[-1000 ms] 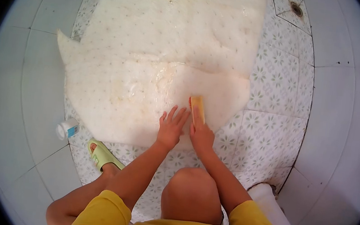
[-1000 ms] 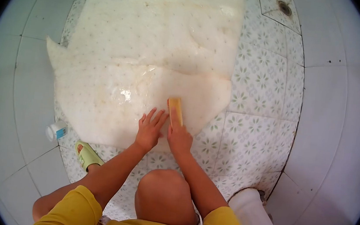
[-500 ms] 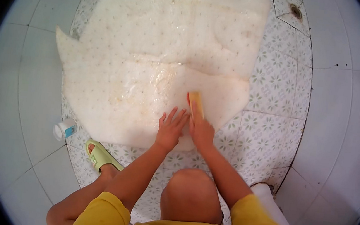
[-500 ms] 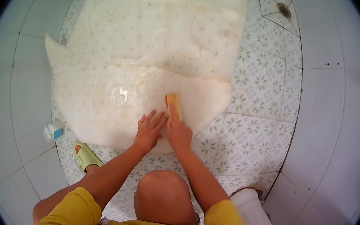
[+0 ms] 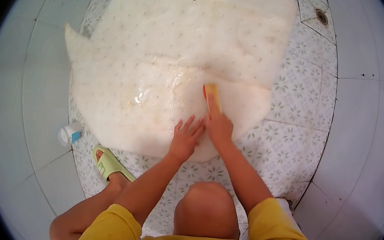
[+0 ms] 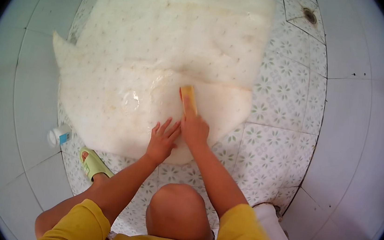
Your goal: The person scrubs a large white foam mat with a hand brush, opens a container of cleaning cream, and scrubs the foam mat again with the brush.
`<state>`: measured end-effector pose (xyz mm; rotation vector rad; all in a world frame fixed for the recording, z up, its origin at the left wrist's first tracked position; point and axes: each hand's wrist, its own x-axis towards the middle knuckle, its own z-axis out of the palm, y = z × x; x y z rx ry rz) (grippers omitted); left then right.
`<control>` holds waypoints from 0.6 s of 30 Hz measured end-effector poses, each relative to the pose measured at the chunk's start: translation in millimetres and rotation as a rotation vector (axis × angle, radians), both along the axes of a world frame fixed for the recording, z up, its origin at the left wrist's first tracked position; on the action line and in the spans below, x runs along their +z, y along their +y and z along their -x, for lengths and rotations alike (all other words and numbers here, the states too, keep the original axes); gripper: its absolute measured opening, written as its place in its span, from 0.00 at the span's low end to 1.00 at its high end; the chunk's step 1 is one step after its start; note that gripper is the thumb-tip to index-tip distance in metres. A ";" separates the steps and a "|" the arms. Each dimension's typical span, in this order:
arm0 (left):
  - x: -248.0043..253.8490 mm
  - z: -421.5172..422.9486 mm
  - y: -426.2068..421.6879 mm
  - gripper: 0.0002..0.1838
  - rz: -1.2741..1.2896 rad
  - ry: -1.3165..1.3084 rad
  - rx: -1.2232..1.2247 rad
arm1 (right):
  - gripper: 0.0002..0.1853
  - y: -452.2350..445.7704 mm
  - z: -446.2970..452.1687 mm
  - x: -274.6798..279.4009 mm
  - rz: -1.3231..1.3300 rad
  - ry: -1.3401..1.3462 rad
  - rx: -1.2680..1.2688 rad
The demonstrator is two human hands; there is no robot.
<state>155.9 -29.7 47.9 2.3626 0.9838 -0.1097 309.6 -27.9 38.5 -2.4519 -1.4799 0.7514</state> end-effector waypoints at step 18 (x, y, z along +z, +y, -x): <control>-12.2 3.5 -0.3 0.32 -0.108 -0.040 -0.035 | 0.35 19.6 8.1 -3.4 -0.035 0.025 -0.013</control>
